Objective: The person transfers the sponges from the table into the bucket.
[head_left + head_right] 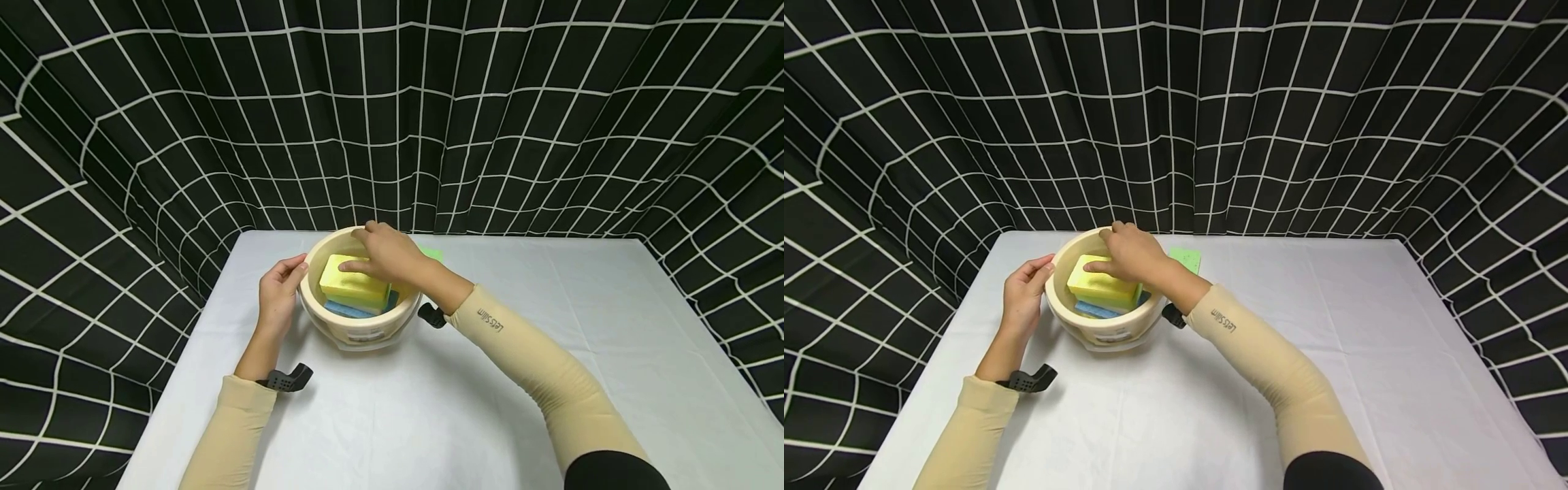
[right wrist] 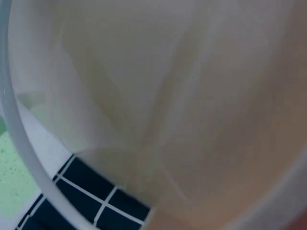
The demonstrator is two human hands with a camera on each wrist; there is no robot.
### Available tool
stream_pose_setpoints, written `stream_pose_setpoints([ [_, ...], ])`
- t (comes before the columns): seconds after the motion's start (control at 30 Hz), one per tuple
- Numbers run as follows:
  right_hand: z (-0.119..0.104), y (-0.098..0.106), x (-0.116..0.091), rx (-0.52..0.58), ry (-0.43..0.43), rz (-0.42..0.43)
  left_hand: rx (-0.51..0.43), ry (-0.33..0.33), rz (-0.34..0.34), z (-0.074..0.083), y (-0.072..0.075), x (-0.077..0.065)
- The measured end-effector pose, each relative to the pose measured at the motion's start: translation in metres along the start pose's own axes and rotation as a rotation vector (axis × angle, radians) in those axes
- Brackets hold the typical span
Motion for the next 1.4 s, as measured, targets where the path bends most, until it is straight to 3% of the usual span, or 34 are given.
stream_pose_setpoints([
  [0.23, 0.009, 0.015, 0.001, 0.030, -0.037, 0.079, -0.002, 0.003, -0.005, -0.001, 0.000, 0.000],
  [0.73, 0.035, 0.036, 0.000, 0.064, -0.209, 0.211, -0.001, -0.004, -0.002, -0.001, 0.000, 0.000],
  [1.13, 0.062, 0.042, -0.005, 0.072, -0.329, 0.264, 0.002, -0.001, -0.003, -0.001, -0.001, 0.000],
  [1.4, 0.080, 0.036, -0.004, 0.078, -0.417, 0.201, 0.015, 0.001, 0.012, -0.001, 0.000, 0.000],
])
Point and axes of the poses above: each hand's wrist, its own x-axis towards the middle knuckle, its own y-axis out of the back of the hand, z = x × y, the point moved 1 cm from there along x, towards the middle knuckle, and after that the axes turned 15 degrees about z, right-handed, at the moved point
